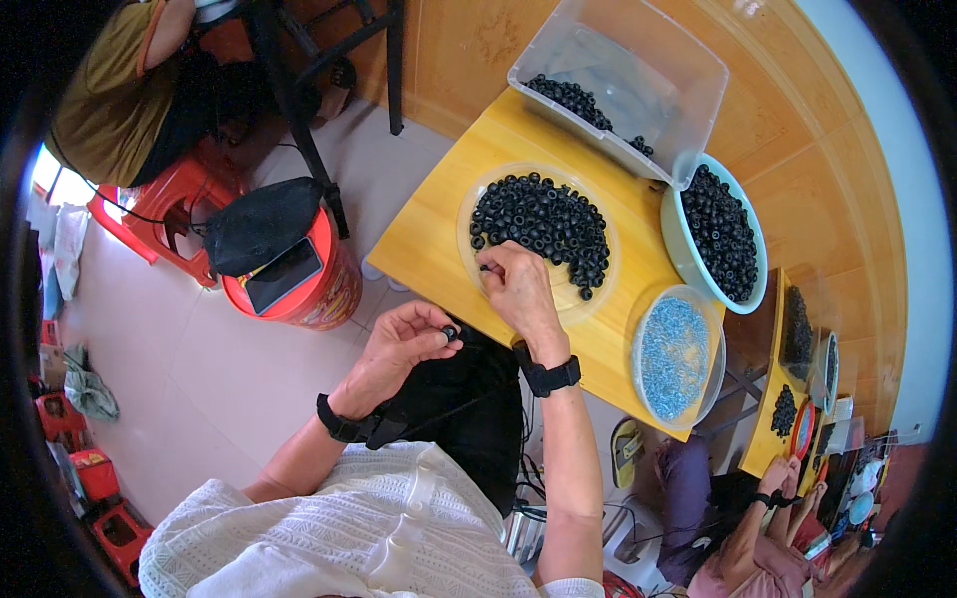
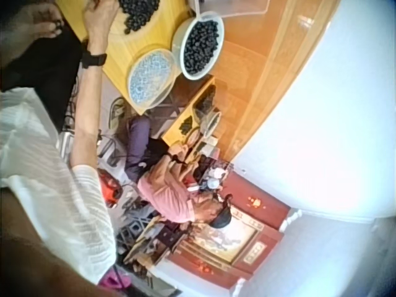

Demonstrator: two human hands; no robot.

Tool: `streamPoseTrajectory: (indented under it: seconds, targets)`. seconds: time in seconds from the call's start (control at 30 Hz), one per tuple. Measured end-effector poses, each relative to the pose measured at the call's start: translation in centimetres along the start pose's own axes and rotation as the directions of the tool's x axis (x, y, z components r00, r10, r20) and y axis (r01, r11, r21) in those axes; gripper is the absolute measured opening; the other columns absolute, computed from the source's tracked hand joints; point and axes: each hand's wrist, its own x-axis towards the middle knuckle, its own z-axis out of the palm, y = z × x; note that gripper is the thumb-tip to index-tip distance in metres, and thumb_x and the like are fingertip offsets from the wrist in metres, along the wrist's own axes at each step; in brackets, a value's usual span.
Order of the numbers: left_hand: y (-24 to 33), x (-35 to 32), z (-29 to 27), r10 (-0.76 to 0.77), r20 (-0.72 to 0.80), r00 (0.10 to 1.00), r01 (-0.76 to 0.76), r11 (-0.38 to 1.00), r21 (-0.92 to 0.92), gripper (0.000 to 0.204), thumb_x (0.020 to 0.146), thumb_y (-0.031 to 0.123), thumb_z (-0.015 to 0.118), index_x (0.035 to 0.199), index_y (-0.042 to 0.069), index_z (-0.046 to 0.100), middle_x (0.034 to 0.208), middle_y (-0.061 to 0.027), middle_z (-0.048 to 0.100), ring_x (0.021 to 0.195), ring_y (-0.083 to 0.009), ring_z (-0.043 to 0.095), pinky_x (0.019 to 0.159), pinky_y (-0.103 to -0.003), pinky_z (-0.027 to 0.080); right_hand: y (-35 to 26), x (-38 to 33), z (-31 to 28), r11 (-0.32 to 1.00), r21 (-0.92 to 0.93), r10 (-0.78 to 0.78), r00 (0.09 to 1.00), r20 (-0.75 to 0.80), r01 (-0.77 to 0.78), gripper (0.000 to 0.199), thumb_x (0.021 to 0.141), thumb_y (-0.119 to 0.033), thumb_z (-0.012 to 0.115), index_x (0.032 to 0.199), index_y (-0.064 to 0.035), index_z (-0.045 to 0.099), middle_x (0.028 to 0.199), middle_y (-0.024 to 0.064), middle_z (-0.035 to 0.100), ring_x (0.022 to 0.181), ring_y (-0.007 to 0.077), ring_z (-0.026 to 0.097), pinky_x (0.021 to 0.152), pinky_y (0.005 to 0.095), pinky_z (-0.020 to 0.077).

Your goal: Sorting and inspecting black plastic rings into containers for manufacturing.

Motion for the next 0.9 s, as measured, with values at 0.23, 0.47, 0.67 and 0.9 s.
streamPoseTrajectory:
  seconds: [0.23,0.47,0.67,0.9]
  targets:
    - [0.1,-0.2,0.0,-0.003,-0.005,1.000,0.003,1.000,0.014,0.016,0.081,-0.004,0.059,0.096,0.000,0.056,0.097,-0.0066,0.059,0.087,-0.0179,0.062,0.079,-0.028,0.053,0.4,-0.5,0.2,0.978,0.197,0.106,0.975,-0.195,-0.067,0.016,0.071,0.008,0.055,0.085,0.0028,0.062,0.077,0.0104,0.059,0.066,0.0192,0.062,0.059,0.0284,0.0481]
    - [-0.1,-0.1,-0.3,0.019,0.026,0.999,-0.019,1.000,0.008,0.016,0.082,-0.002,0.059,0.098,0.002,0.057,0.097,-0.0065,0.061,0.087,-0.0178,0.063,0.078,-0.028,0.053,-0.3,-2.4,-5.4,0.765,0.624,0.308,0.942,-0.137,-0.159,0.017,0.077,0.008,0.055,0.092,0.0047,0.063,0.085,0.0047,0.057,0.067,0.0130,0.060,0.062,0.0233,0.0468]
    - [0.0,0.1,0.5,0.021,0.047,0.999,-0.021,1.000,0.006,0.016,0.082,-0.002,0.059,0.098,0.002,0.057,0.096,-0.0061,0.061,0.087,-0.0176,0.063,0.078,-0.028,0.053,-2.2,-4.9,-9.0,0.735,0.646,0.370,0.920,-0.125,-0.208,0.021,0.078,0.004,0.058,0.098,0.0033,0.063,0.086,0.0044,0.060,0.070,0.0121,0.060,0.066,0.0226,0.0460]
    - [0.0,0.2,1.2,0.028,0.095,0.995,-0.028,1.000,0.003,0.017,0.083,-0.001,0.059,0.099,0.002,0.056,0.100,-0.0074,0.061,0.088,-0.0173,0.062,0.080,-0.028,0.052,-3.7,-7.7,-6.2,0.705,0.651,0.329,0.943,0.051,-0.281,0.016,0.078,0.004,0.059,0.093,0.0031,0.064,0.085,0.0059,0.062,0.071,0.0119,0.061,0.066,0.0224,0.0473]
